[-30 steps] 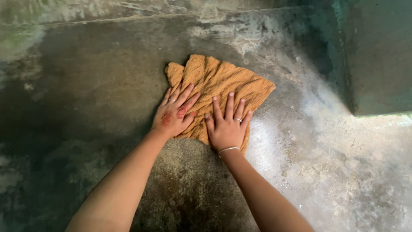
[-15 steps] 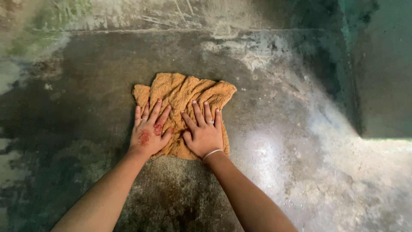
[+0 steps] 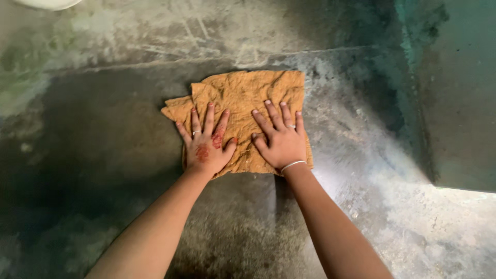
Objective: The person wipes the concrete floor by hand with a cloth, moving it across the surface to clean various sections.
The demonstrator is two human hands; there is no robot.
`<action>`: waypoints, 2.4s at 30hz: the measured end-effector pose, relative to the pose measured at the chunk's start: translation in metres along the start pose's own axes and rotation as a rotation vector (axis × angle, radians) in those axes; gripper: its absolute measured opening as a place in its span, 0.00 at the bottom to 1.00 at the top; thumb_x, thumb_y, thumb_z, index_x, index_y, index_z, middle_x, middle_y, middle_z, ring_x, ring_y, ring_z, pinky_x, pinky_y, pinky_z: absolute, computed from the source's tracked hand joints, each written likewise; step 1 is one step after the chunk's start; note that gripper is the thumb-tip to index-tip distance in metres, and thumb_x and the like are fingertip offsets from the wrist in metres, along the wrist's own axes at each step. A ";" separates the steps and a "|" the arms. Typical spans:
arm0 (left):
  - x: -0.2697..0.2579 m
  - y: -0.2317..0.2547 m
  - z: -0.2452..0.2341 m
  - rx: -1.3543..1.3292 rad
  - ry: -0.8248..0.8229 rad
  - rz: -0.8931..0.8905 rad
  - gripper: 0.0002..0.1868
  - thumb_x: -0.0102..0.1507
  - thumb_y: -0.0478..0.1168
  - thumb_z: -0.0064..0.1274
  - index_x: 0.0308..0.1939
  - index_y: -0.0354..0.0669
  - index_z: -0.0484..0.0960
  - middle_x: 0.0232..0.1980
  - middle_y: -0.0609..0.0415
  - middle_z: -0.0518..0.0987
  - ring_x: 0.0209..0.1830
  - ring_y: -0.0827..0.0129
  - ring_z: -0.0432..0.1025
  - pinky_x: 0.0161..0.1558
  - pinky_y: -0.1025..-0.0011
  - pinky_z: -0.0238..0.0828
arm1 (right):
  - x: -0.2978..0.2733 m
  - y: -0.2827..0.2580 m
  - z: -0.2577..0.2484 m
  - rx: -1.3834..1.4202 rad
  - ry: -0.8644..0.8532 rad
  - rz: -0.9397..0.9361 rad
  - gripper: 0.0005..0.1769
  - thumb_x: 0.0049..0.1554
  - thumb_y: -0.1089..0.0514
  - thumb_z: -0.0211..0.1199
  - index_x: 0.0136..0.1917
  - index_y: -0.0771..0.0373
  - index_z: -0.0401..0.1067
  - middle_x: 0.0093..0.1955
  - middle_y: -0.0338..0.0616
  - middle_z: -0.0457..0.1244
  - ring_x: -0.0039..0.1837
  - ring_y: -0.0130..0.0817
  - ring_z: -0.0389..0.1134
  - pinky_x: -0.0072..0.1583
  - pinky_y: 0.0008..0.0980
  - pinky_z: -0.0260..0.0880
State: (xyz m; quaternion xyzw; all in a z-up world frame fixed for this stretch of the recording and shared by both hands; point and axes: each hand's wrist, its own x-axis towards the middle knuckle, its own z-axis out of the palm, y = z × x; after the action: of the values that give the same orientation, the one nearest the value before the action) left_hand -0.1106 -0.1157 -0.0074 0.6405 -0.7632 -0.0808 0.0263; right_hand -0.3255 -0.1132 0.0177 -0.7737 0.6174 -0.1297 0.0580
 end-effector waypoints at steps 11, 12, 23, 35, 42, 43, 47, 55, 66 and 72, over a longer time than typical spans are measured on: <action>0.101 0.032 -0.014 0.066 -0.062 0.197 0.45 0.61 0.66 0.45 0.80 0.69 0.48 0.84 0.55 0.38 0.82 0.40 0.34 0.70 0.26 0.27 | 0.065 0.042 -0.007 -0.038 0.031 0.188 0.36 0.55 0.37 0.55 0.76 0.40 0.64 0.83 0.43 0.48 0.84 0.54 0.41 0.77 0.66 0.33; 0.108 0.031 -0.016 0.063 -0.046 0.221 0.45 0.62 0.65 0.46 0.81 0.69 0.49 0.85 0.55 0.38 0.82 0.39 0.35 0.70 0.26 0.27 | 0.072 0.044 -0.007 -0.036 0.030 0.199 0.36 0.54 0.38 0.55 0.75 0.40 0.65 0.83 0.43 0.48 0.84 0.54 0.42 0.77 0.66 0.33; 0.246 0.039 -0.026 0.096 -0.083 0.489 0.44 0.61 0.63 0.47 0.81 0.65 0.53 0.85 0.53 0.39 0.82 0.39 0.37 0.72 0.29 0.28 | 0.166 0.086 0.004 -0.068 0.122 0.374 0.35 0.53 0.41 0.53 0.74 0.45 0.68 0.83 0.43 0.49 0.84 0.54 0.43 0.77 0.69 0.36; 0.252 0.034 -0.020 0.094 -0.102 0.539 0.41 0.63 0.61 0.42 0.81 0.57 0.58 0.85 0.49 0.42 0.82 0.36 0.39 0.74 0.31 0.28 | 0.174 0.079 -0.014 -0.005 0.162 0.426 0.34 0.54 0.41 0.54 0.73 0.45 0.69 0.82 0.44 0.53 0.82 0.56 0.48 0.78 0.70 0.39; 0.251 0.030 -0.015 0.066 -0.079 0.566 0.40 0.63 0.58 0.46 0.78 0.53 0.64 0.86 0.47 0.45 0.83 0.34 0.40 0.75 0.29 0.29 | 0.175 0.058 -0.011 0.023 0.127 0.569 0.37 0.53 0.41 0.56 0.76 0.44 0.65 0.82 0.44 0.52 0.83 0.56 0.48 0.77 0.69 0.40; 0.253 0.030 -0.015 0.068 -0.087 0.560 0.40 0.61 0.57 0.47 0.77 0.54 0.64 0.86 0.47 0.45 0.83 0.34 0.40 0.75 0.29 0.29 | 0.179 0.057 -0.010 0.016 0.128 0.593 0.38 0.52 0.41 0.57 0.76 0.45 0.65 0.82 0.44 0.52 0.83 0.56 0.48 0.77 0.69 0.40; 0.252 0.031 -0.016 0.021 -0.088 0.568 0.41 0.60 0.57 0.49 0.78 0.55 0.62 0.85 0.47 0.46 0.82 0.32 0.41 0.74 0.28 0.29 | 0.168 0.053 -0.009 0.026 0.150 0.588 0.38 0.54 0.42 0.57 0.77 0.43 0.63 0.83 0.41 0.52 0.83 0.54 0.49 0.78 0.66 0.40; 0.248 0.030 -0.015 0.027 -0.068 0.652 0.43 0.63 0.63 0.47 0.82 0.64 0.56 0.87 0.52 0.45 0.84 0.36 0.42 0.76 0.30 0.29 | 0.087 0.057 -0.009 -0.020 0.240 0.651 0.32 0.61 0.36 0.54 0.78 0.38 0.62 0.82 0.36 0.52 0.83 0.49 0.49 0.79 0.63 0.41; 0.108 0.137 0.014 0.061 -0.105 0.979 0.46 0.62 0.67 0.46 0.82 0.69 0.50 0.86 0.52 0.42 0.83 0.37 0.39 0.73 0.31 0.32 | -0.113 0.023 -0.025 -0.151 0.292 1.002 0.33 0.61 0.35 0.54 0.77 0.39 0.63 0.83 0.39 0.51 0.83 0.49 0.48 0.78 0.61 0.40; -0.045 0.212 0.024 0.112 -0.253 1.263 0.44 0.63 0.68 0.39 0.81 0.70 0.45 0.85 0.53 0.37 0.83 0.39 0.34 0.73 0.30 0.27 | -0.279 -0.039 -0.032 -0.252 0.247 1.362 0.33 0.61 0.36 0.53 0.78 0.39 0.62 0.84 0.38 0.50 0.84 0.47 0.47 0.79 0.58 0.37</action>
State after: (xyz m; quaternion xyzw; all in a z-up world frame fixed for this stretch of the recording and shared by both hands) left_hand -0.3119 -0.0345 0.0052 0.0540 -0.9934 -0.0849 -0.0549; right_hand -0.3543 0.1693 0.0224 -0.1954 0.9770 -0.0788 -0.0341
